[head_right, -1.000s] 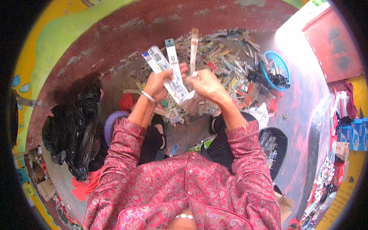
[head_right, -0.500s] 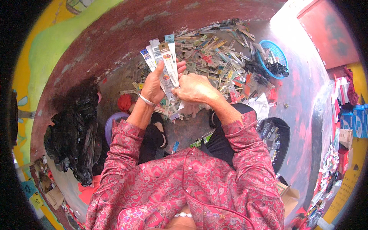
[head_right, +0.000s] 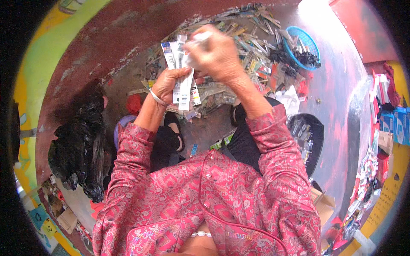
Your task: The person sits on the floor and sorts through a pile of plastic packaging strips, using a cloth to wipe some of them before placing them into a basket.
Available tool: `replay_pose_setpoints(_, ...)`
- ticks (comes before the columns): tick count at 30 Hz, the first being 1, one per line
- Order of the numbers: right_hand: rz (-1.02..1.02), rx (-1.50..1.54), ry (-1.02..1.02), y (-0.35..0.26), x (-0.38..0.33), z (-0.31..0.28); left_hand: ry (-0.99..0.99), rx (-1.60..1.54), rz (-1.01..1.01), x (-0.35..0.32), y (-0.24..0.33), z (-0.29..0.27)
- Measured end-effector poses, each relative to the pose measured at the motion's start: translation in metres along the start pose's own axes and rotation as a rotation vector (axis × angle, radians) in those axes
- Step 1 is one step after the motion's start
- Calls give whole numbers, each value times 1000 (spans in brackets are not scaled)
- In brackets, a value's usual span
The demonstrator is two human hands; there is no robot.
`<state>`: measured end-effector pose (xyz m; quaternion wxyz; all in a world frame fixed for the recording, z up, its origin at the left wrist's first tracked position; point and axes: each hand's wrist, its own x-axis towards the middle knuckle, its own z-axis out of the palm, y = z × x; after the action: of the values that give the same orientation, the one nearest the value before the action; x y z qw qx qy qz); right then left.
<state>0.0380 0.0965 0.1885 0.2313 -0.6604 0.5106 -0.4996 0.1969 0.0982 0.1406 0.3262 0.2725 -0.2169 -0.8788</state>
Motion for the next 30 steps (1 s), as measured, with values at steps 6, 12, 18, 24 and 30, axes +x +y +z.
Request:
replay_pose_setpoints(6, -214, -650, 163, 30, 15, 9, -162, 210, 30, -11, 3, 18)
replay_pose_setpoints(12, 356, 200, 138, -4, 20, -2, 76, -35, 175, 2, 3, -11)
replay_pose_setpoints(18, -255, -153, -283, -7, -44, 63, 126, -368, 306, 13, 13, -31)
replay_pose_setpoints(24, 319, -353, -679, -3, -18, -1, 46, -396, 496, -5, 43, -41)
replay_pose_setpoints(30, 598, 204, -238, 11, 11, -13, -172, -152, 109, -8, 20, -10)
